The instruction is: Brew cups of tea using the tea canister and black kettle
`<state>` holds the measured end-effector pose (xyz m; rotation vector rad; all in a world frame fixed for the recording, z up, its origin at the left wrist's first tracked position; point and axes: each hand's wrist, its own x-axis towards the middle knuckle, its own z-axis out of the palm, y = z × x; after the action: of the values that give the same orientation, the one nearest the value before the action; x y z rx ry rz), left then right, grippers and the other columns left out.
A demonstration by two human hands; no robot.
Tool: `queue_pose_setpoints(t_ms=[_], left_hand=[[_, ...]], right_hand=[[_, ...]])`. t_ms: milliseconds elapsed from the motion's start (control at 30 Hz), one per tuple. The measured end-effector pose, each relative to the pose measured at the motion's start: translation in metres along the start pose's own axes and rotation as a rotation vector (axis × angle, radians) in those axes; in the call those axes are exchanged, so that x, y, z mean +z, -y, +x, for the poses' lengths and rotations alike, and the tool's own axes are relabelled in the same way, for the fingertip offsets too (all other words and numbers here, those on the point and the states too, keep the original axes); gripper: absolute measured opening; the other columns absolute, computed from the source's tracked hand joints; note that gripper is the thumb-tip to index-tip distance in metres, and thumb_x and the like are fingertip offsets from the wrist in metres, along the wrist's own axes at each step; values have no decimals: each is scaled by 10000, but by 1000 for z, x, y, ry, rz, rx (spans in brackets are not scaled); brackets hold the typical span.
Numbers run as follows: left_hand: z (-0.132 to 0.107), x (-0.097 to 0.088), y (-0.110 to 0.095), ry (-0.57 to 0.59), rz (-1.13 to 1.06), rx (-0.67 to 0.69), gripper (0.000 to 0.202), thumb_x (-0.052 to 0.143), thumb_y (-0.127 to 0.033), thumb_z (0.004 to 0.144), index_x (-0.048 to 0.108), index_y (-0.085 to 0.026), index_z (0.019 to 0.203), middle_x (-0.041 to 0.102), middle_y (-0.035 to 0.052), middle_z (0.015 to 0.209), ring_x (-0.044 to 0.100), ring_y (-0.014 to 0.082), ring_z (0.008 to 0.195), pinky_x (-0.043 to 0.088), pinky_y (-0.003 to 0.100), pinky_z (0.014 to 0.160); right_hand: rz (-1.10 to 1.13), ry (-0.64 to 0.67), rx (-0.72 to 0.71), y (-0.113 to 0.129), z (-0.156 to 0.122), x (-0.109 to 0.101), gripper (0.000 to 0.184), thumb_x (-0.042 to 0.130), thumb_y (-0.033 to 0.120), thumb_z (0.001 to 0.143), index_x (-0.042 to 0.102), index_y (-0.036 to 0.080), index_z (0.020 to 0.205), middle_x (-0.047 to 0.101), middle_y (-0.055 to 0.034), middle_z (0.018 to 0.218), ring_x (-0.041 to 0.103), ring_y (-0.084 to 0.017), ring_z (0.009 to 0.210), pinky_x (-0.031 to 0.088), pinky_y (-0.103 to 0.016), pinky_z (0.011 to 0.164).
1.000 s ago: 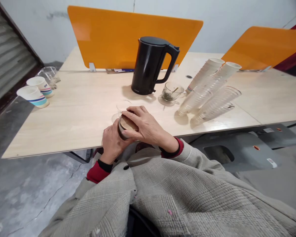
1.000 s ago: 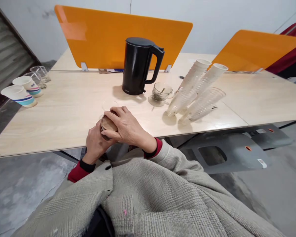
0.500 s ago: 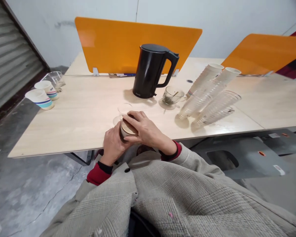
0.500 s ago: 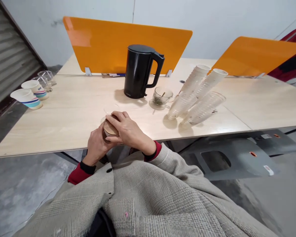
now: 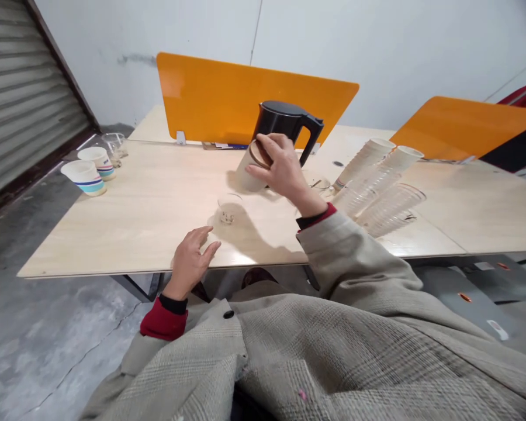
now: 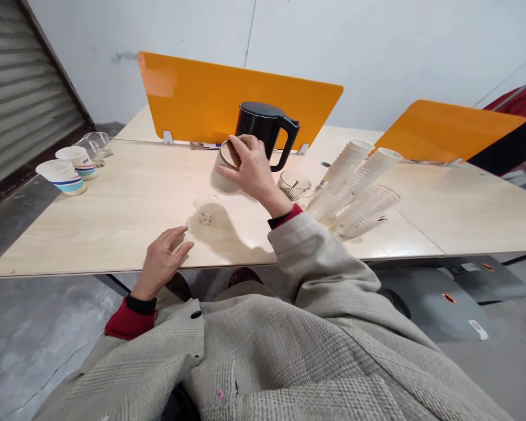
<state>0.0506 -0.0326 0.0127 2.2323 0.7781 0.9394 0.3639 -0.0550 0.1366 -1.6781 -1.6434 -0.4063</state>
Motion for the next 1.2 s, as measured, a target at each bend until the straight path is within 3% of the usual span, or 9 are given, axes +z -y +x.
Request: queue_pose_setpoints(t_ms=[100, 233, 433, 733, 933, 1000, 1067, 1133, 1200], left_hand=[[-1, 2, 0, 24, 27, 15, 401, 622, -468, 997, 710, -218, 1297, 775, 122, 1303, 740, 273, 1183, 608, 444, 1057], [-4, 3, 2, 37, 81, 64, 366, 629, -429, 1011, 703, -222, 1304, 776, 118, 1313, 733, 278, 1204, 602, 450, 1057], [-7, 7, 8, 9, 137, 136, 358, 648, -399, 1025, 690, -214, 1329, 784, 109, 1315, 725, 288, 1229, 609, 458, 1024], [-8, 8, 4, 5, 196, 166, 355, 642, -402, 1039, 688, -197, 1326, 789, 112, 1310, 724, 294, 1217, 600, 443, 986], [-7, 7, 4, 22, 165, 140, 369, 654, -409, 1027, 700, -204, 1331, 781, 115, 1317, 720, 304, 1231, 605, 463, 1007], [-7, 6, 5, 28, 132, 117, 392, 651, -426, 1026, 694, -207, 1348, 773, 117, 1330, 725, 299, 1218, 611, 466, 1016], [-6, 4, 5, 31, 90, 89, 433, 640, -450, 1028, 677, -198, 1379, 758, 127, 1354, 726, 294, 1215, 612, 469, 1037], [-4, 4, 5, 32, 56, 59, 490, 635, -480, 1026, 653, -188, 1419, 732, 141, 1407, 707, 299, 1265, 596, 482, 1089], [-1, 4, 4, 41, 49, 22, 552, 649, -511, 1010, 627, -188, 1458, 705, 148, 1457, 679, 314, 1327, 564, 503, 1147]], right_hand=[[-20, 100, 11, -8, 27, 46, 755, 812, 508, 878, 609, 193, 1532, 585, -192, 1472, 518, -418, 1387, 400, -646, 1244], [-19, 230, -9, -3, 42, 95, 705, 772, 460, 918, 602, 156, 1532, 593, -205, 1488, 527, -368, 1378, 414, -554, 1237], [-40, 309, 29, -6, 41, 126, 729, 783, 446, 905, 599, 128, 1535, 569, -222, 1527, 501, -397, 1393, 419, -541, 1225], [-119, 322, 111, -11, 37, 124, 687, 750, 496, 932, 615, 175, 1524, 579, -216, 1489, 506, -428, 1368, 465, -601, 1174], [-153, 312, 160, -7, 35, 111, 796, 757, 565, 933, 551, 181, 1600, 490, -205, 1652, 452, -447, 1480, 403, -616, 1241], [-124, 216, 186, -7, 27, 99, 731, 650, 626, 993, 566, 205, 1585, 480, -184, 1675, 427, -428, 1523, 363, -625, 1272], [-24, 83, 227, -5, 10, 83, 680, 468, 702, 1053, 628, 229, 1515, 562, -162, 1608, 476, -386, 1500, 368, -613, 1278], [156, -7, 311, 3, -15, 68, 756, 306, 780, 1059, 695, 240, 1416, 670, -146, 1474, 578, -345, 1405, 451, -574, 1228], [388, 13, 465, 15, -44, 57, 855, 246, 861, 1018, 729, 237, 1347, 735, -140, 1348, 674, -319, 1268, 581, -516, 1081]])
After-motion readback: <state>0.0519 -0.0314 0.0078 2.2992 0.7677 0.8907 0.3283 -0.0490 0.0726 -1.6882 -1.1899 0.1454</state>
